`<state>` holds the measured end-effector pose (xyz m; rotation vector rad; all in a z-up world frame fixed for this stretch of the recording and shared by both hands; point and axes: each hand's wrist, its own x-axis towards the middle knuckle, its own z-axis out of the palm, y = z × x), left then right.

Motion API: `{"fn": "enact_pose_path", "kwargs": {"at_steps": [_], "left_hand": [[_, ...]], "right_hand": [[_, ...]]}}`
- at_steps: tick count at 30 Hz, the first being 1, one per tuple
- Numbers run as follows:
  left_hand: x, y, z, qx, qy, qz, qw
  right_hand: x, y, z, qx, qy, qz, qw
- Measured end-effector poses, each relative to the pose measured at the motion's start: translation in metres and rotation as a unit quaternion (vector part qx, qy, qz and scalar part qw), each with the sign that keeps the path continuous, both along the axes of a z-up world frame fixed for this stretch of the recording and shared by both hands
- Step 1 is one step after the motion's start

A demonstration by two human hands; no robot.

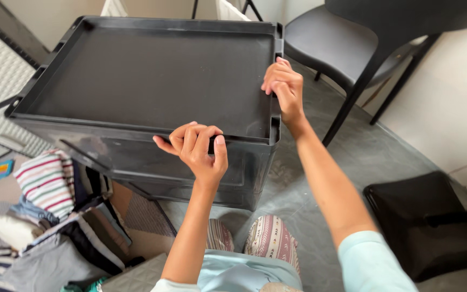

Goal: The person assembles a modular storage unit by inserting a black plastic tray into the frame, then attaching white quilted fabric panels to the front. They secure the panels and adjust the tray to complete the assembly.

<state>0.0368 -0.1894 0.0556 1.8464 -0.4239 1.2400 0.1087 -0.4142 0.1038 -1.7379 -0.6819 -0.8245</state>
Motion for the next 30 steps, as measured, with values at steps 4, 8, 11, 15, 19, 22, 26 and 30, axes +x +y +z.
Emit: {"fn": "enact_pose_path", "kwargs": {"at_steps": [4,8,11,15,19,22,26,30], "left_hand": [[0.003,-0.012,0.006,-0.038,-0.039,0.049,0.997],[-0.007,-0.01,0.008,-0.046,-0.048,0.049,0.997],[-0.011,-0.005,0.008,-0.06,-0.047,0.019,0.997],[-0.006,0.004,0.011,-0.077,-0.06,-0.028,0.995],[0.008,0.023,0.01,-0.096,-0.051,-0.077,0.991],[0.028,0.047,0.009,-0.107,-0.048,-0.096,0.988],[0.061,0.089,0.008,-0.108,-0.048,-0.129,0.985],[0.079,0.136,0.007,-0.073,0.009,-0.159,0.984]], "right_hand": [[-0.017,0.011,0.002,0.055,-0.025,-0.008,0.998],[-0.039,0.016,0.006,0.065,-0.036,-0.046,0.996],[-0.055,0.022,0.005,0.073,-0.046,-0.081,0.993],[-0.074,0.032,0.004,0.08,-0.052,-0.136,0.986],[-0.077,0.05,0.0,0.077,-0.082,-0.208,0.972],[-0.075,0.075,-0.003,0.066,-0.104,-0.256,0.959],[-0.061,0.118,-0.008,0.057,-0.111,-0.3,0.946],[-0.05,0.163,-0.015,0.065,-0.104,-0.322,0.939]]}}
